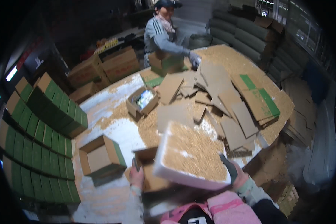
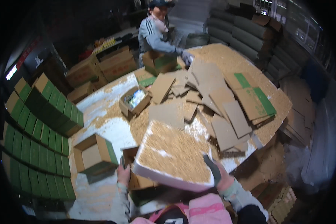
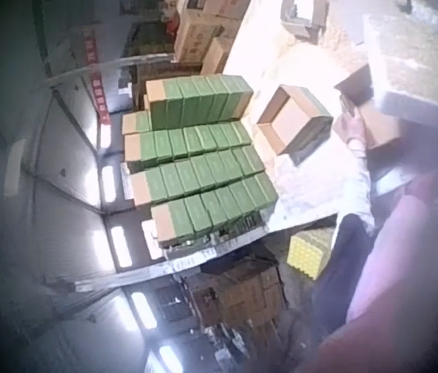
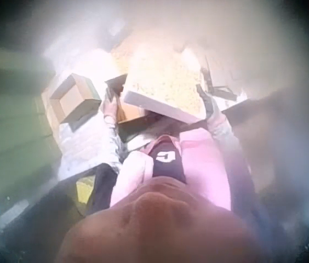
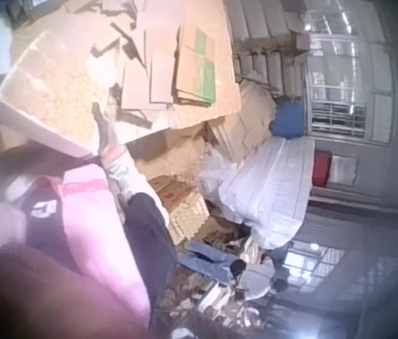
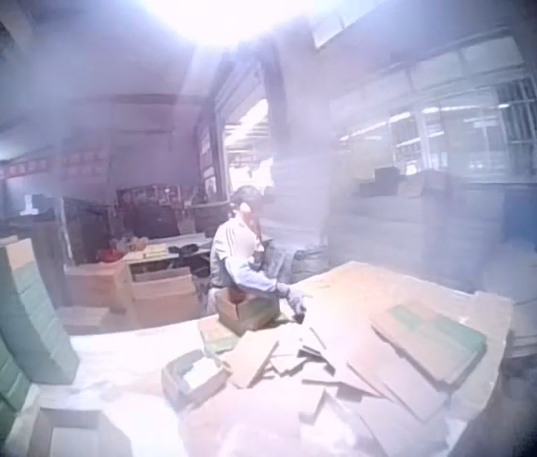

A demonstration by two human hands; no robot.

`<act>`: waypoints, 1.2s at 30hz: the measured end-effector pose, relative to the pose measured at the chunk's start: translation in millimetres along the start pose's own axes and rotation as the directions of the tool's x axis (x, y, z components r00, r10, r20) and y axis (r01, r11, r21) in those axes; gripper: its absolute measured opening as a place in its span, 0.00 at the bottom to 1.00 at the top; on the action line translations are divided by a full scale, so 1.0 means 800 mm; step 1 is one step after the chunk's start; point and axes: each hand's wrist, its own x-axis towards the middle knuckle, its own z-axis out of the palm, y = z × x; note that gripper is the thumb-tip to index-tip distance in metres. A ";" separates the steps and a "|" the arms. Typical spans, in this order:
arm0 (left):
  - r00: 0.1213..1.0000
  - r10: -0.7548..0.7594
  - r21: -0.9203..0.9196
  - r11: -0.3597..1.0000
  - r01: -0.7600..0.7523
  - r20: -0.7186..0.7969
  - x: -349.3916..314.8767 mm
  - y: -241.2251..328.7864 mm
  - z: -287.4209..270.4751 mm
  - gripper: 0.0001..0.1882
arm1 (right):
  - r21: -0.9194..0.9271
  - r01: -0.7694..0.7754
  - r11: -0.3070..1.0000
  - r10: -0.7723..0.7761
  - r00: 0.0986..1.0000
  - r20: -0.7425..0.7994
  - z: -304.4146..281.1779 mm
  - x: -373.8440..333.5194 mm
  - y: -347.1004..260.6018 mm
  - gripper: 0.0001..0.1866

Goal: The person assembles cardboard boxes by hand and fills them with wood shavings. They take flat cardboard pieces, fold them into boxes, place paper liners inside, pour wood shavings from a container, and then stack the completed boxes on a table.

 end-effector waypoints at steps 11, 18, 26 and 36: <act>0.965 0.183 -0.566 0.823 -0.048 0.185 0.030 -0.048 0.031 0.30 | -0.086 0.023 0.996 -0.012 0.992 0.129 0.029 0.110 0.084 0.20; 0.987 0.113 -0.317 0.946 -0.071 0.116 0.017 -0.031 0.071 0.25 | -0.984 -0.024 0.174 -0.393 0.915 -0.092 -0.039 0.114 0.108 0.34; 0.997 0.070 -0.005 0.998 -0.070 0.006 -0.015 0.067 0.030 0.24 | -0.637 0.218 -0.739 -0.423 0.586 0.691 0.056 0.165 0.014 0.13; 0.939 0.306 0.393 0.892 -0.224 -0.159 0.427 0.096 0.072 0.19 | -0.657 -0.269 0.704 0.092 0.952 -0.291 -0.137 0.439 0.027 0.16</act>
